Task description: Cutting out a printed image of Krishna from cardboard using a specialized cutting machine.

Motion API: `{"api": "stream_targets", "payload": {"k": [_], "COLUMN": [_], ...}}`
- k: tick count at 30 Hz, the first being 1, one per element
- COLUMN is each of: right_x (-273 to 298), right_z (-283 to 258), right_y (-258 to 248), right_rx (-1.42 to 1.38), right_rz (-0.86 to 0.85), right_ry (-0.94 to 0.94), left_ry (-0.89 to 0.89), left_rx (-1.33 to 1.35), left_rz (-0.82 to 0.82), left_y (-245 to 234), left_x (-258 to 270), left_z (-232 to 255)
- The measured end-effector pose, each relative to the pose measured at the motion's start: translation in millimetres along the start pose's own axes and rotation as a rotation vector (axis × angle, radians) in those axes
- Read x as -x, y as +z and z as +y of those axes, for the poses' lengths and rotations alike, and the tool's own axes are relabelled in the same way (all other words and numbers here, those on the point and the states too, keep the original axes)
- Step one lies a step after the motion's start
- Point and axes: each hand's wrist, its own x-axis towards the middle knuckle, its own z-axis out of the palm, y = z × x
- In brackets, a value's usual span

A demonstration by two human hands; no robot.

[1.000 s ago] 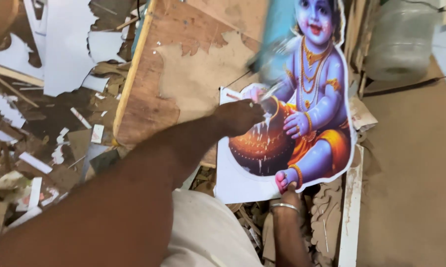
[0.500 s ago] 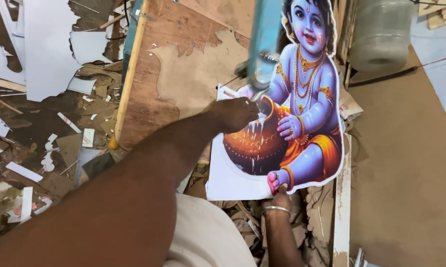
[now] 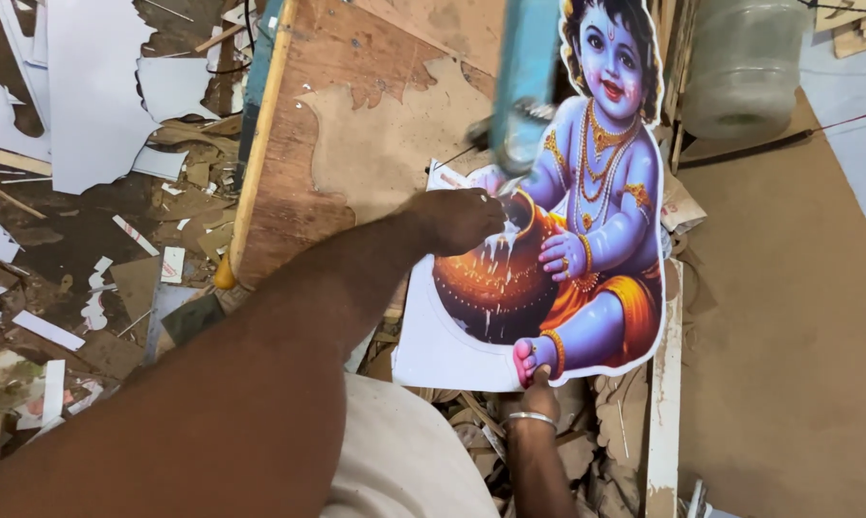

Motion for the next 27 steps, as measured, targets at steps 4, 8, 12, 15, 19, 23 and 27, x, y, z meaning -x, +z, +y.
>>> {"api": "stream_targets", "payload": {"k": [4, 8, 12, 15, 19, 23, 27], "right_x": [44, 56, 26, 29, 74, 100, 48], "right_z": [-6, -5, 10, 9, -5, -10, 23], "right_y": [29, 32, 5, 2, 30, 51, -25], "right_rx": [-0.048, -0.116, -0.260, -0.273, -0.214, -0.091, -0.202], "right_rz": [0.113, 0.113, 0.056, 0.021, 0.025, 0.116, -0.097], "right_ry": [0.092, 0.121, 0.160, 0.151, 0.166, 0.235, 0.189], "left_ry": [0.048, 0.085, -0.024, -0.044, 0.013, 0.075, 0.144], "left_rx": [-0.086, -0.064, -0.259, -0.229, -0.207, -0.229, -0.186], "left_rz": [-0.050, 0.217, 0.303, 0.254, 0.295, 0.312, 0.358], "left_y": [2, 42, 36, 29, 24, 23, 21], "left_x": [-1, -5, 5, 6, 9, 10, 13], "left_z": [-8, -15, 14, 15, 13, 7, 2]}}
